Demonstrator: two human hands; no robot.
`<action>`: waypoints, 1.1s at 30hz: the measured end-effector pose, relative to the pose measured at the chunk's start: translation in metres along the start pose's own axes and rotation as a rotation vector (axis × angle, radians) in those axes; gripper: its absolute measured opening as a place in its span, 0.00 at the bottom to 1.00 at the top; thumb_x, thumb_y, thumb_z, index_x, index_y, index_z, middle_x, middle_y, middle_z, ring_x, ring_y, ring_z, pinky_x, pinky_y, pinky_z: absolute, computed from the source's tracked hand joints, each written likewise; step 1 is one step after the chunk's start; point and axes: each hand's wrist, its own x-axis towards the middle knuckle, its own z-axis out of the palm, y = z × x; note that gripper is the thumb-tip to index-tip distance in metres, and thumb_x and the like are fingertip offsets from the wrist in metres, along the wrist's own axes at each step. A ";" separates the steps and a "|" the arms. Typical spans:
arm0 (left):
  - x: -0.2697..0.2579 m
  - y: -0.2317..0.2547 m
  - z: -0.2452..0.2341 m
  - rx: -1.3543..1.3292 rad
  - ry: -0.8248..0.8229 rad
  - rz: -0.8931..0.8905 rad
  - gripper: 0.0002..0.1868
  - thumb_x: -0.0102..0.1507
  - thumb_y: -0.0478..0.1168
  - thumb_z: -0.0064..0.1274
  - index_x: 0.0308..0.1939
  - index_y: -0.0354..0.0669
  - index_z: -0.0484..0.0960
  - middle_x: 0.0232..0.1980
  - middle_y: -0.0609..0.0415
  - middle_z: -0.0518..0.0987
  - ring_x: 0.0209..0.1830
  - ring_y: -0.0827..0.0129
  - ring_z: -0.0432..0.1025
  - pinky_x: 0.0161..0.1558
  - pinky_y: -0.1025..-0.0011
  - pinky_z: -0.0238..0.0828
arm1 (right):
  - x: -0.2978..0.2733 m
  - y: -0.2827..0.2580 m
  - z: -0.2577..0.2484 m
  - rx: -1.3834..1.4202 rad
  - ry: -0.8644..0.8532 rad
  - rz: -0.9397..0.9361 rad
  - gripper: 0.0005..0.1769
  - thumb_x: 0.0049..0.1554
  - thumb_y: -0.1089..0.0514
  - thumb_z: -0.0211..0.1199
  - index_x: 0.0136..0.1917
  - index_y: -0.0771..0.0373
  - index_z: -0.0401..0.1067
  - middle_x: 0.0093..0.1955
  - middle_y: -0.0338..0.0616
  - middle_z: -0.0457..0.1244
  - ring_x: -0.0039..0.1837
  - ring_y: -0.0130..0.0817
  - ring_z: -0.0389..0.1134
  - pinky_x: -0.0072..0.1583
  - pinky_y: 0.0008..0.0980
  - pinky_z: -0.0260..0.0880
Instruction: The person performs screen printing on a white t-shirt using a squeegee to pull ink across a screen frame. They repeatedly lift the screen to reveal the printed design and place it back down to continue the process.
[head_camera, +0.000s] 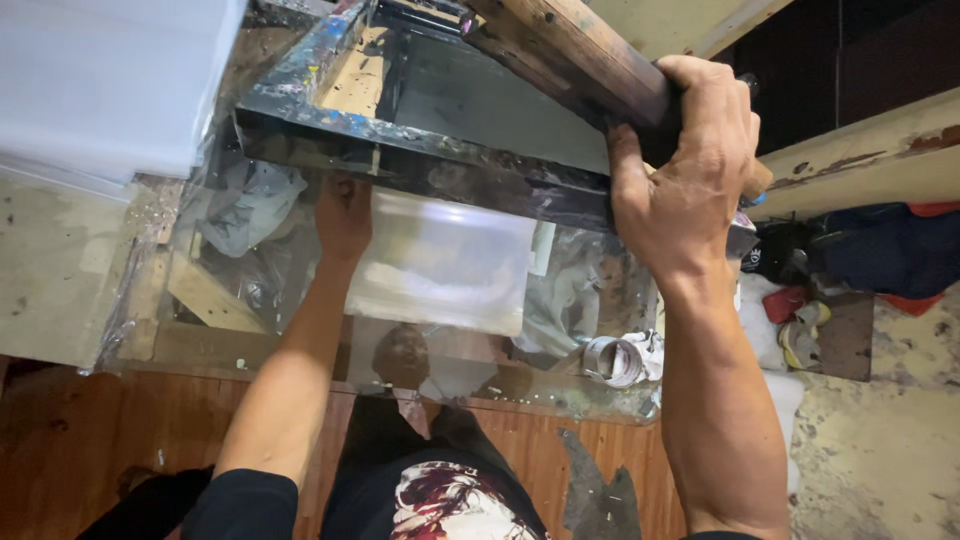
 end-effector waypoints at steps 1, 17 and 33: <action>0.001 0.000 0.000 0.035 0.008 -0.048 0.15 0.73 0.53 0.49 0.42 0.46 0.72 0.30 0.56 0.73 0.31 0.64 0.68 0.36 0.59 0.57 | -0.001 0.001 0.001 -0.013 0.012 -0.012 0.24 0.55 0.62 0.66 0.64 0.68 0.66 0.59 0.55 0.62 0.59 0.54 0.62 0.59 0.48 0.56; -0.038 0.010 -0.048 -0.176 -0.014 0.024 0.19 0.68 0.49 0.55 0.59 0.44 0.76 0.52 0.49 0.83 0.53 0.62 0.79 0.54 0.65 0.76 | 0.015 0.001 -0.003 0.031 0.068 -0.146 0.24 0.57 0.76 0.64 0.65 0.80 0.63 0.60 0.67 0.57 0.61 0.64 0.61 0.61 0.56 0.61; -0.160 0.119 -0.086 -0.709 -0.233 -0.155 0.31 0.64 0.33 0.58 0.69 0.40 0.65 0.63 0.43 0.77 0.65 0.59 0.74 0.65 0.61 0.75 | -0.111 0.006 0.070 -0.085 0.288 -0.101 0.18 0.53 0.67 0.67 0.57 0.70 0.71 0.49 0.60 0.62 0.48 0.62 0.64 0.56 0.53 0.61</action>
